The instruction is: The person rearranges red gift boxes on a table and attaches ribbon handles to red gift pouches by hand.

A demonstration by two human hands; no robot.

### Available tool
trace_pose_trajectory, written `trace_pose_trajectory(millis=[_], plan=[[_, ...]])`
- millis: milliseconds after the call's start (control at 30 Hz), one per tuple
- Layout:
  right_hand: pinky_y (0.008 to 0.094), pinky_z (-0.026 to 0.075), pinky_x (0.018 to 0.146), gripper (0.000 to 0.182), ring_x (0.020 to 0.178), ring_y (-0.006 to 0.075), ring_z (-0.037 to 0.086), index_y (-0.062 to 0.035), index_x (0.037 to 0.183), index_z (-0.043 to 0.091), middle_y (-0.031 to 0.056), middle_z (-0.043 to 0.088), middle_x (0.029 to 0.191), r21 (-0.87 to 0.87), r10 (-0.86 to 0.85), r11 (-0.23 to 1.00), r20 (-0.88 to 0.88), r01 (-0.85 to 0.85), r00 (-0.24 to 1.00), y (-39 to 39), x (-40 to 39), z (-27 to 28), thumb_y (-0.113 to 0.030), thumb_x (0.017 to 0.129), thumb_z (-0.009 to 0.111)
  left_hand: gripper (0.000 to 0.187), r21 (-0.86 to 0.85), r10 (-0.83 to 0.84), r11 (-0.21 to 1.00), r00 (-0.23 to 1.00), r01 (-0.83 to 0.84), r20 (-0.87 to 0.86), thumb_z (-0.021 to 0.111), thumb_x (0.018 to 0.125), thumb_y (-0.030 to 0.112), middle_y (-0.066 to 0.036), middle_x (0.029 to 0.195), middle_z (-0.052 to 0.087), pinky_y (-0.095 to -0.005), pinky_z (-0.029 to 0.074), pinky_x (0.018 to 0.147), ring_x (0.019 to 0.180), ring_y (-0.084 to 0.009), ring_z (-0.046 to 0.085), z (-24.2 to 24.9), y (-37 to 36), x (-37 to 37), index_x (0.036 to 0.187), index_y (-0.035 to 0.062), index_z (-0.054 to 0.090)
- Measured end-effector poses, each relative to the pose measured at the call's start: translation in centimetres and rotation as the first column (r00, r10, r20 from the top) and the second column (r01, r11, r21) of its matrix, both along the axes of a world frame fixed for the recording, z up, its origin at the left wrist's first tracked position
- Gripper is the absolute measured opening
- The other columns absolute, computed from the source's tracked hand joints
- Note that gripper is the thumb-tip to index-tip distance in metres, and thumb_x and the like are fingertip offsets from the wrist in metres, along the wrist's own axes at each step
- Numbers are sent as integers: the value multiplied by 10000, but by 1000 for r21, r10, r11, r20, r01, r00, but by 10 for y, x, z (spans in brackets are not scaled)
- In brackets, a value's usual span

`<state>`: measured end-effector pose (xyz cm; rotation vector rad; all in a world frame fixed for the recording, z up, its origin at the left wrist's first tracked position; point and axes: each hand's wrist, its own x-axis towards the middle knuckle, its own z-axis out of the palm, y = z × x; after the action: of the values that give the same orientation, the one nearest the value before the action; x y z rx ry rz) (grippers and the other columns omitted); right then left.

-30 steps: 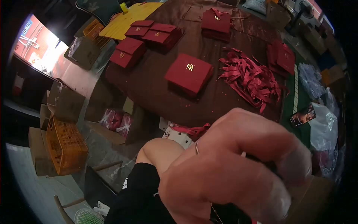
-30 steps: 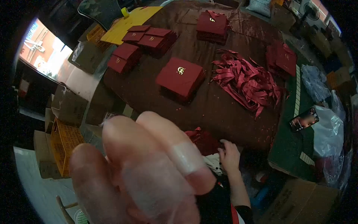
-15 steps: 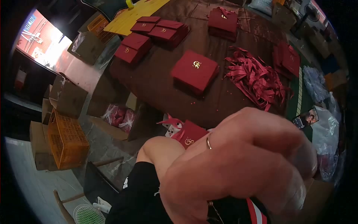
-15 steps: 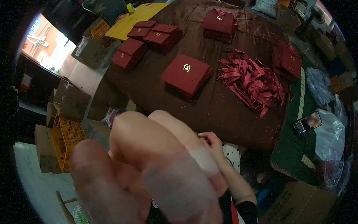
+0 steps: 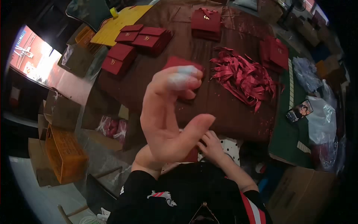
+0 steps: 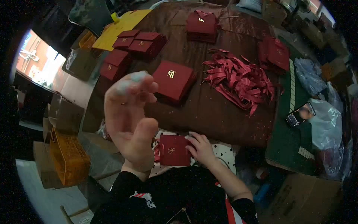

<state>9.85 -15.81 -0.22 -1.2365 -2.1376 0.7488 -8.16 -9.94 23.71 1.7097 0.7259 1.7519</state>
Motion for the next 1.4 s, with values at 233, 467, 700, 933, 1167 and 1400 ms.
trace_pose_trajectory(millis=[233,467,700,933,1167,1400], plan=[[331,556,649,159,772,234,693,-50,1022,708,112,699,946,163,-388,880,-295,446,873,52,71,69,-5,870,723,100,0,163,984,896,-180,-413,750,848,16,-91,1034,671,-321,523,774,900,-209,659,-63,45,23,934,29,699],[380,554,797,169,959,304,683,-67,1064,690,97,682,1050,282,-325,890,-157,358,933,136,71,61,-50,899,660,216,110,289,946,645,-304,-708,736,835,121,-115,1189,643,-448,494,942,1125,-356,583,-138,55,23,1037,64,686],[430,542,773,326,938,330,634,-101,1203,618,102,651,1047,323,-434,873,171,366,884,134,54,35,-116,880,665,675,127,306,862,304,-491,-902,682,932,414,-186,1540,421,-570,237,1189,1458,-406,325,-162,62,-27,1462,55,468],[395,535,735,368,910,283,595,-130,1175,668,73,601,996,292,-481,868,290,403,827,74,78,52,-198,827,768,578,188,334,904,361,-383,-870,714,839,102,-101,1439,524,-563,299,1165,1340,-334,457,-186,49,-25,1390,116,538],[406,543,786,314,973,286,600,-121,1145,690,66,592,1030,293,-348,910,146,295,926,88,65,56,-186,844,753,480,161,219,975,539,-153,-814,749,796,104,-129,1333,588,-488,456,1056,1192,-337,562,-177,38,-19,1259,72,628],[415,548,752,186,881,313,661,-88,1009,689,84,606,1033,136,-279,956,134,262,951,92,56,44,-160,842,732,496,171,186,983,437,-73,-880,732,871,184,-158,1435,517,-453,452,1074,1312,-364,495,-130,104,-1,1321,46,578]])
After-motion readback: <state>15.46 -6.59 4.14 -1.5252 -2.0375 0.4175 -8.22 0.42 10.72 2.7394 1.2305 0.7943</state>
